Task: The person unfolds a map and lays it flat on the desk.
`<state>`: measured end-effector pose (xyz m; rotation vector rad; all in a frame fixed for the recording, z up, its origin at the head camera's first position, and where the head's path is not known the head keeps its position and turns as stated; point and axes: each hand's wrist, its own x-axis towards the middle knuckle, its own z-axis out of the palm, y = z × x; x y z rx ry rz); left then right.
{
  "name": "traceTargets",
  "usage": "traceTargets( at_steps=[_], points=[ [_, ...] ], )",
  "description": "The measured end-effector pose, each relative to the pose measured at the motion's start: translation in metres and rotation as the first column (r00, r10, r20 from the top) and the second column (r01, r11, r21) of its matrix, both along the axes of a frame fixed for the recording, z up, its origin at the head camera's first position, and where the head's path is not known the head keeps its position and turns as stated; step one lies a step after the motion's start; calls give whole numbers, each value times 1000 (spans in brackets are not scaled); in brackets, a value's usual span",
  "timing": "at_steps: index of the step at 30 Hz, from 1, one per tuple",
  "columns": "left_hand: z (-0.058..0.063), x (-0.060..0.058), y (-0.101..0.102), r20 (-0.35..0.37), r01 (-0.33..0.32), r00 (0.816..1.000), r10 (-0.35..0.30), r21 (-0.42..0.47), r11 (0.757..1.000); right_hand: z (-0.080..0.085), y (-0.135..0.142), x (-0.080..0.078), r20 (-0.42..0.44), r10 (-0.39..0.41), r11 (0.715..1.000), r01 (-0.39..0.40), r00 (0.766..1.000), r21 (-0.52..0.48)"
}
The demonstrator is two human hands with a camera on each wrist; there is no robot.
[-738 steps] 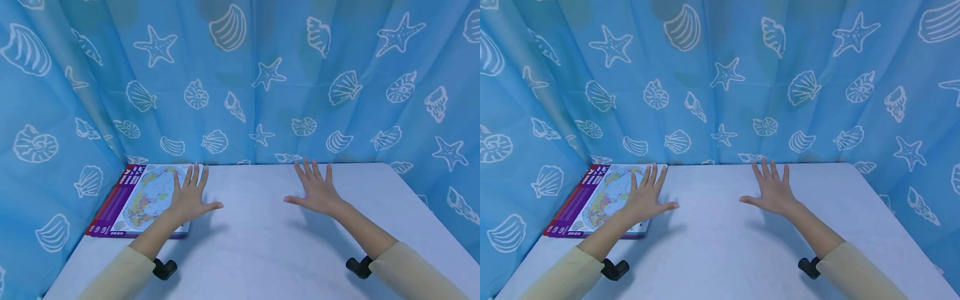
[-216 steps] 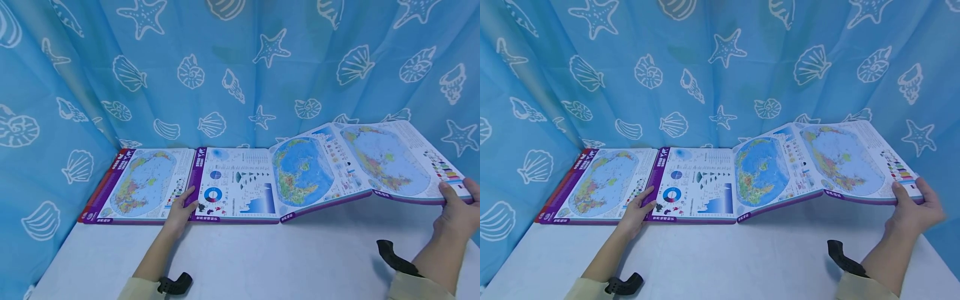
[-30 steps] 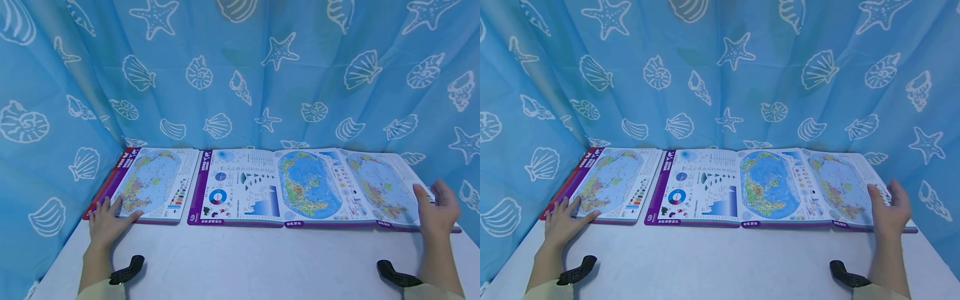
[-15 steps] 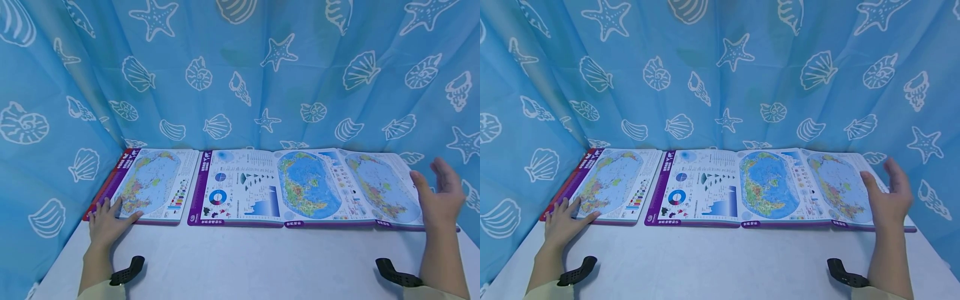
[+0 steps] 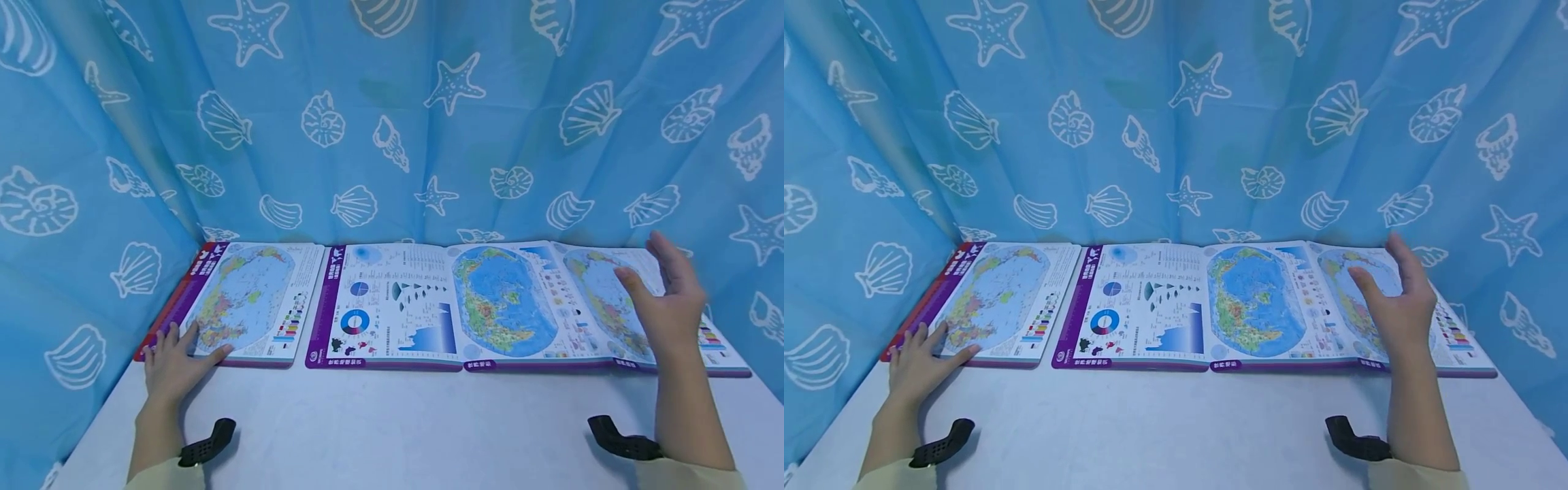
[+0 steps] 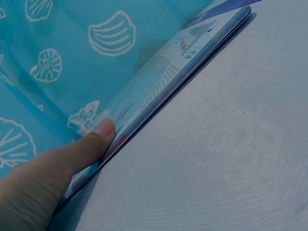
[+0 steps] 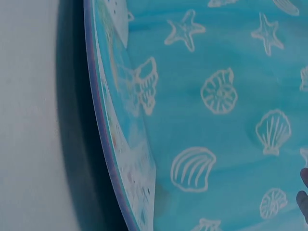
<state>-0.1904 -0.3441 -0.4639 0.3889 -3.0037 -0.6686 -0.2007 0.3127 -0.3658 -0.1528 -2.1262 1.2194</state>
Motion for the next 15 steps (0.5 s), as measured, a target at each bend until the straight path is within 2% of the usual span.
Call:
traceTargets(
  at_steps=[3, 9, 15],
  points=[
    [1, 1, -1, -3, -1, 1000, 1, -1, 1000, 2, -9, -2, 6, 45, 999, -45, 999, -1],
    [0, 0, 0, -16, 12, 1000, -12, 0, 1000, 5, -18, -4, 8, 75, 996, -75, 997, -43],
    [0, 1, -1, -15, 7, 1000, -7, 1, 1000, 4, -31, -11, -7, 127, 992, -127, 992, 20]
  ],
)
